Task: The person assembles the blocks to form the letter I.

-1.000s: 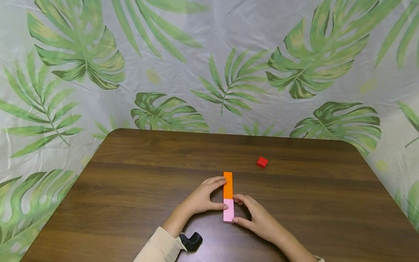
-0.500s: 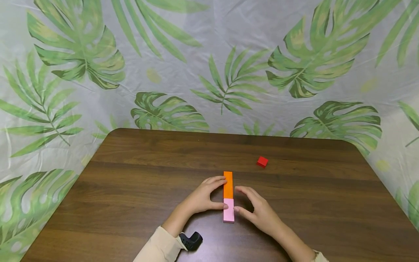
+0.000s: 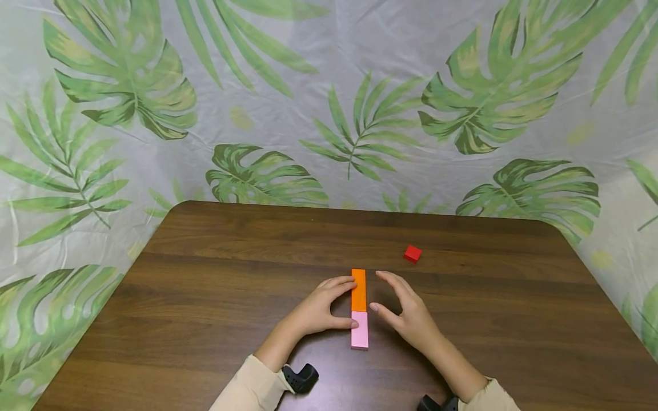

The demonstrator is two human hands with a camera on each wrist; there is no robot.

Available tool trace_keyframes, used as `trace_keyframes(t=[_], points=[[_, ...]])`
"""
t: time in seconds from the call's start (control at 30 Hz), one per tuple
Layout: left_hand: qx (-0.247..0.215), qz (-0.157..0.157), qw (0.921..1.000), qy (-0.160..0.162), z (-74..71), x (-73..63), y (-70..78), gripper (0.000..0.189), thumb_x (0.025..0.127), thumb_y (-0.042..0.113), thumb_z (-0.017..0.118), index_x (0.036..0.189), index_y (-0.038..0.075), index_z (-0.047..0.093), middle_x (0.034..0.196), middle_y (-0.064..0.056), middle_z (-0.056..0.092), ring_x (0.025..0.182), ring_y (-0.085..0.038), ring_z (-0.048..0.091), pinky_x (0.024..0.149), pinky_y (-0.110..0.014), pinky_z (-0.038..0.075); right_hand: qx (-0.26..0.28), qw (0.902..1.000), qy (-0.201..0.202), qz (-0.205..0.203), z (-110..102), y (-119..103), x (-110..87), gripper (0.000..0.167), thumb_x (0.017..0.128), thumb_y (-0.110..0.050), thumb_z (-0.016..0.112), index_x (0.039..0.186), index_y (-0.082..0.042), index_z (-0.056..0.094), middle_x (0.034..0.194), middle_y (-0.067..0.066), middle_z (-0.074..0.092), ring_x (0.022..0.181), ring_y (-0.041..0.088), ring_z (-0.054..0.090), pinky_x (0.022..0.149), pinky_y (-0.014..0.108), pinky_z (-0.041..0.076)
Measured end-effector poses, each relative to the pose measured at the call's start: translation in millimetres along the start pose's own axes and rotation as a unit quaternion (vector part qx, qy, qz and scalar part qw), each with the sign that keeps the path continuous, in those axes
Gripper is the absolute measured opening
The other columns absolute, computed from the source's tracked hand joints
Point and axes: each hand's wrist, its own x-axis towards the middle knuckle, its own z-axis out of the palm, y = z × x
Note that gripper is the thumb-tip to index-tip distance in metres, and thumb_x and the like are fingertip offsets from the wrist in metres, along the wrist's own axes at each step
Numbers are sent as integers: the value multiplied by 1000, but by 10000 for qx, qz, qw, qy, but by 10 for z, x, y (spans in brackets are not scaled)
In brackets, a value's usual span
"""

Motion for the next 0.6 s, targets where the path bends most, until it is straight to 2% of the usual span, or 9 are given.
trace_keyframes(t=[0.23,0.43,0.6], points=[[42,33,10000,29,0,-1,-4,75,71,43,72,133,12,44,138,0,36,126,-18,30,101,-37,27,-84,9995,305,85,-2,123,101,67,76,-19,73,134,-9,40,131,4,44,119,21,40,97,40,33],[45,20,10000,26,-8,-1,10,75,71,42,73,133,11,44,138,0,37,125,-19,31,101,-37,27,-134,9979,631,38,-18,216,185,67,75,-15,74,132,-4,41,129,10,45,117,27,43,94,46,35],[36,24,10000,28,-14,-2,23,75,71,41,73,133,11,45,138,-1,37,125,-19,31,101,-36,26,-208,9965,798,150,-43,299,234,68,76,-15,73,133,-4,39,129,12,44,117,28,42,93,49,35]])
